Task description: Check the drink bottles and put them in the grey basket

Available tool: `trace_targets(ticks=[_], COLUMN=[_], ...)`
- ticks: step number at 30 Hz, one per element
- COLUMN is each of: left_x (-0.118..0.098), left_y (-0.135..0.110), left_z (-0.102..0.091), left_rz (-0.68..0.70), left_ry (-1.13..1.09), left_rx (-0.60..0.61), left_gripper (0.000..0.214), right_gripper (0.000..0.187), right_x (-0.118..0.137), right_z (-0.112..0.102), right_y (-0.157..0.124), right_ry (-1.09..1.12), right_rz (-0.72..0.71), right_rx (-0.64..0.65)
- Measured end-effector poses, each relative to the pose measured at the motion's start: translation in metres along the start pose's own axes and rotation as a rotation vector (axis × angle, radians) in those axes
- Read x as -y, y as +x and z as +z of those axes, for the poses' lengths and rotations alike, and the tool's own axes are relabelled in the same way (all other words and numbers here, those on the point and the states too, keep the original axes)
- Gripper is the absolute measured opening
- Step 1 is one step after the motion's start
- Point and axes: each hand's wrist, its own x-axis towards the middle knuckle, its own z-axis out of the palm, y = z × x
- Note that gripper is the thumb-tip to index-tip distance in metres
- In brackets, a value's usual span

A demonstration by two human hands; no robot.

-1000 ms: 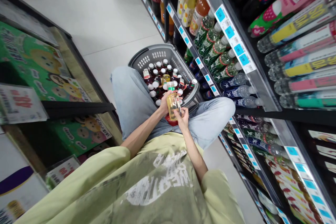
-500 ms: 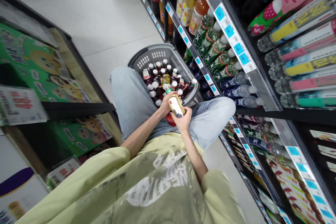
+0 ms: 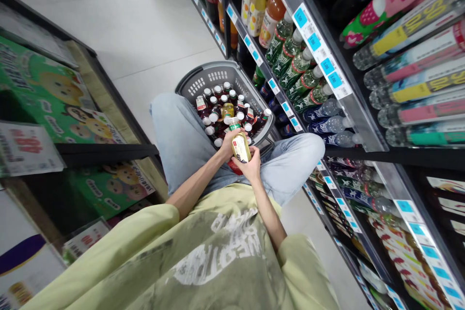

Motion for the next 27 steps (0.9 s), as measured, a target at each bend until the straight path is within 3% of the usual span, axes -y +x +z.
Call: trace_targets(ticks=[7, 13, 19, 27], left_x=[0.004, -0.003, -0.004, 0.004], left_y=[-0.001, -0.007, -0.006, 0.003], left_z=[0.001, 0.007, 0.007, 0.001], left_rz=[0.024, 0.003, -0.052, 0.016], left_ry=[0.109, 0.081, 0.043, 0.041], left_rx=[0.028, 0.081, 0.066, -0.06], left_gripper=[0.05, 0.054, 0.05, 0.051], right_gripper=[0.081, 0.068, 0.071, 0.068], right_x=[-0.005, -0.004, 0.004, 0.004], right_z=[-0.003, -0.003, -0.002, 0.0], right_y=[0.003, 0.001, -0.005, -0.003], right_ry=[-0.038, 0.154, 0.099, -0.073], right_rz=[0.07, 0.076, 0.024, -0.11], right_rx=[0.092, 0.101, 0.019, -0.153])
